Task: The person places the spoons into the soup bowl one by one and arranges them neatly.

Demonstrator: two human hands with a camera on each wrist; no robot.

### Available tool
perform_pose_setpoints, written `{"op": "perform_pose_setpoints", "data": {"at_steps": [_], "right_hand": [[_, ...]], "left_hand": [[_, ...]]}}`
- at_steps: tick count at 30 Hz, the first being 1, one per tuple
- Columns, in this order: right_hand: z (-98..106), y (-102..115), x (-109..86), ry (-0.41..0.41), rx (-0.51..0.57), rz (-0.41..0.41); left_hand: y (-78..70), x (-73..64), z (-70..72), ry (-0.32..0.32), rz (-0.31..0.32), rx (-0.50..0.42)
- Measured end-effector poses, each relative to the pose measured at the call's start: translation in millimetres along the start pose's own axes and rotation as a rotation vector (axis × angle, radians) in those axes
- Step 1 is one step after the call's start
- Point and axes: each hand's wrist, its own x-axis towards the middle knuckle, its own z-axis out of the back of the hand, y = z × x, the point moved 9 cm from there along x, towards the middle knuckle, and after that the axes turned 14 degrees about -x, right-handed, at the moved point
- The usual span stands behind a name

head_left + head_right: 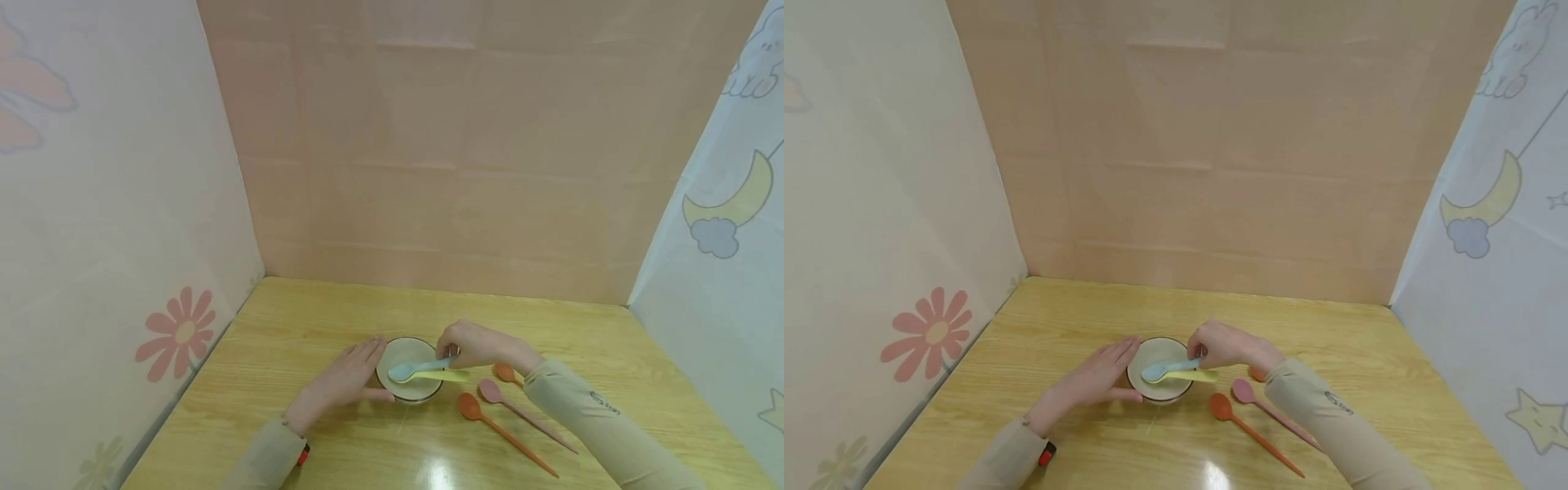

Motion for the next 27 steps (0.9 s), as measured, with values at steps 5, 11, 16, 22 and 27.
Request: {"op": "perform_pose_setpoints", "data": {"at_steps": [5,11,16,22,27], "right_hand": [[-3,1,0.9,0.004,-0.004,0.004],[-4,1,0.8,0.008,-0.008,0.001],[-3,-3,-1.4,0.011,-0.029,-0.024],[2,-7,-6.9,0.008,-0.015,-0.057],[3,-11,-12.4,-0.004,-0.015,-0.071]], "left_hand": [[-0.5,-0.4,0.8,0.0,-0.001,-0.017],[0.3,0.2,0.3,0.006,0.005,-0.007],[0.9,1.0,0.4,0.006,0.007,-0.006],[1.0,0.0,0.3,0.013,0.009,-0.006],[0.5,-1.0,1.3,0.01,0.005,-0.011]]}}
